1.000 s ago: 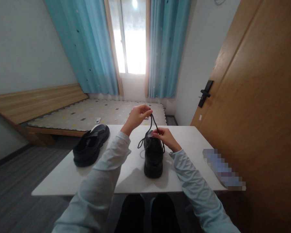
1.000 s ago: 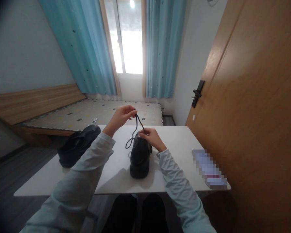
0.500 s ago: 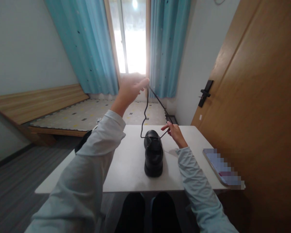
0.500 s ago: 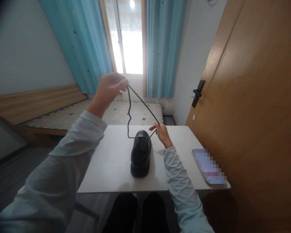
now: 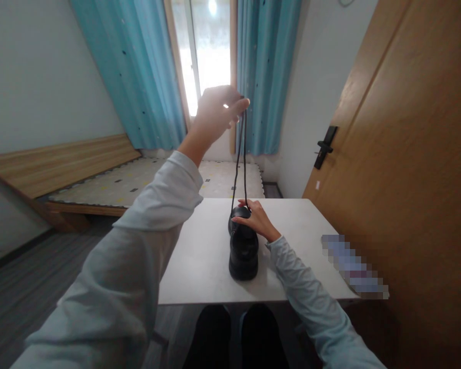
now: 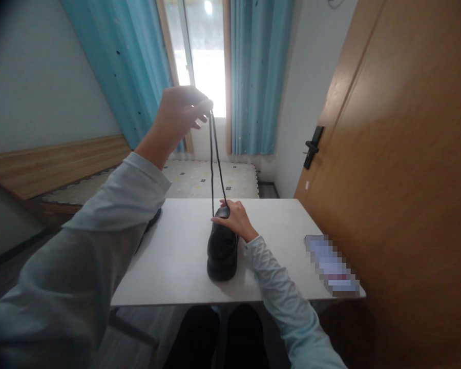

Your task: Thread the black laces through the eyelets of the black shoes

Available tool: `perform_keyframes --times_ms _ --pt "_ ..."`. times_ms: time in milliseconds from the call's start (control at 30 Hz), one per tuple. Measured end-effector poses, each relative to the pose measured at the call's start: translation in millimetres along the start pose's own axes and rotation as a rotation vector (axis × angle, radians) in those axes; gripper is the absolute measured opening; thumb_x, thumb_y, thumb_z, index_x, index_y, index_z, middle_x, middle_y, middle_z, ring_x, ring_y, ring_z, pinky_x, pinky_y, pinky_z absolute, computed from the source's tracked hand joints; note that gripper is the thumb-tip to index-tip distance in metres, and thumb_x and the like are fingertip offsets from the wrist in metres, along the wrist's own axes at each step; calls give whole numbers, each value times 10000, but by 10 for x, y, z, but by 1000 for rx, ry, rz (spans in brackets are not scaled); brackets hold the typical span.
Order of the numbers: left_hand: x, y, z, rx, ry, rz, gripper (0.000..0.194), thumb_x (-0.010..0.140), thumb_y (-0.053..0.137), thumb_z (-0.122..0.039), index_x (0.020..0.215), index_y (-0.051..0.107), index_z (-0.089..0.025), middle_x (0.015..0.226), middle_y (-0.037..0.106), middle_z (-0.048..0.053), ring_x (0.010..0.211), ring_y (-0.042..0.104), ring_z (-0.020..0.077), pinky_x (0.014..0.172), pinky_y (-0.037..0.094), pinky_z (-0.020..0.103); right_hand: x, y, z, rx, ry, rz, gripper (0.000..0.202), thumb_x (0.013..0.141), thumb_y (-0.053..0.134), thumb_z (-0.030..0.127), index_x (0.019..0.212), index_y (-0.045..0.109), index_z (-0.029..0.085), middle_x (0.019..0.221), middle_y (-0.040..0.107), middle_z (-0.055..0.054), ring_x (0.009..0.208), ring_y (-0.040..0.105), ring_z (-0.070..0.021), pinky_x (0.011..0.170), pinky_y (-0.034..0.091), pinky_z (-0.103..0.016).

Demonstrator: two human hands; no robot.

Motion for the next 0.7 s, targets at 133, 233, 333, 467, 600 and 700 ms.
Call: perform_keyframes --times_ms 133,233,333,467,600,700 --pt "-2 80 -131 -62 -66 57 67 781 609 -235 735 571 -203 737 651 3 634 631 140 543 505 284 -6 45 -76 30 120 20 691 607 779 415 1202 514 186 1020 668 -77 931 574 -242 863 436 -412" --pt "5 118 -258 -43 -63 95 85 824 590 -189 758 547 -160 730 637 -2 585 603 92 496 458 216 -13 80 -125 134 180 44 730 568 796 390 1195 489 175 1035 636 -84 926 582 -228 852 446 -393" --pt "31 128 -358 7 -4 90 109 828 600 -193 735 552 -164 711 628 -3 548 575 83 468 424 220 -30 76 -196 265 244 24 796 517 818 396 1189 454 174 1033 596 -85 934 571 -223 820 462 -370" --pt "67 149 -387 87 64 60 166 809 614 -181 652 560 -192 659 626 -17 509 506 70 551 450 254 -85 61 -323 431 386 53 823 476 832 402 1156 430 174 981 572 -66 906 558 -209 750 475 -342" --pt "88 165 -369 143 96 52 163 787 628 -192 631 581 -205 610 621 -47 503 470 63 610 460 253 -121 25 -341 516 424 106 785 479 839 368 1128 442 173 980 570 -70 899 551 -198 727 472 -319" --pt "93 148 -362 158 92 44 166 787 623 -198 626 583 -208 624 631 -51 494 465 58 601 461 254 -123 1 -307 531 413 111 771 492 837 371 1130 456 168 1005 573 -80 906 556 -198 712 476 -309"
Point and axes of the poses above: each hand's wrist, its own x-axis towards the middle knuckle, its own y-axis out of the palm, z = x × y, the point moved 7 cm from there along x, towards the middle knuckle
